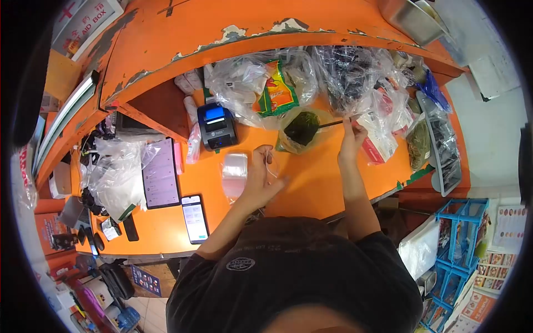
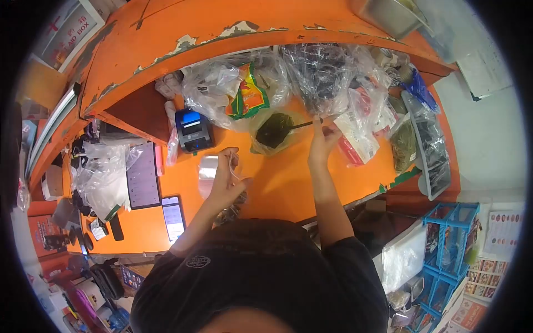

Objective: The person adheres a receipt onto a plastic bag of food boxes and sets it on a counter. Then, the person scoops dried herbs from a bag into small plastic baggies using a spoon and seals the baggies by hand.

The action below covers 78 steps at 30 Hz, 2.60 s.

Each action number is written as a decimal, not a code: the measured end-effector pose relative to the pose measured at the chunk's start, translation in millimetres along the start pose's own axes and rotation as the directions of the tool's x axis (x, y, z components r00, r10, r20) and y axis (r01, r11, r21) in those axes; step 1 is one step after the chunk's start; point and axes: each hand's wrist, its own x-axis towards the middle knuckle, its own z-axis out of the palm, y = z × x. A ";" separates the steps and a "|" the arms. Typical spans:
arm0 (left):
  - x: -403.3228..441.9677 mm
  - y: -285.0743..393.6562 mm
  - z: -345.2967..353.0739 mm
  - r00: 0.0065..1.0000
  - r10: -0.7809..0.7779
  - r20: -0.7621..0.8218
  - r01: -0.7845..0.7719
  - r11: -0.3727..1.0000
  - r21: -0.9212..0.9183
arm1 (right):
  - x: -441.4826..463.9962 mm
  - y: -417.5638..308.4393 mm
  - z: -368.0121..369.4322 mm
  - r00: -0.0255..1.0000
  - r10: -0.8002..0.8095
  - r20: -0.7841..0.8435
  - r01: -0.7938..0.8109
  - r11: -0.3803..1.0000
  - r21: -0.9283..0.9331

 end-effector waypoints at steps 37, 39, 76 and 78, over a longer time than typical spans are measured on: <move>12.2 -14.3 -8.1 0.996 0.090 -0.027 -0.092 0.992 -0.086 | -36.0 -84.2 9.5 0.414 -0.220 0.883 0.867 0.391 -0.309; 10.5 -14.8 -3.8 0.995 0.082 -0.063 -0.090 0.986 -0.138 | -35.2 -80.8 8.9 0.404 -0.229 0.886 0.875 0.381 -0.300; 15.7 -17.0 2.5 0.967 0.177 -0.183 -0.177 0.984 0.014 | -27.0 -53.6 1.2 0.683 -0.008 0.730 0.360 0.873 -0.328; 17.4 -13.2 2.8 0.963 0.189 -0.190 -0.189 0.982 0.017 | -26.8 -54.8 0.6 0.712 0.060 0.700 0.243 0.914 -0.325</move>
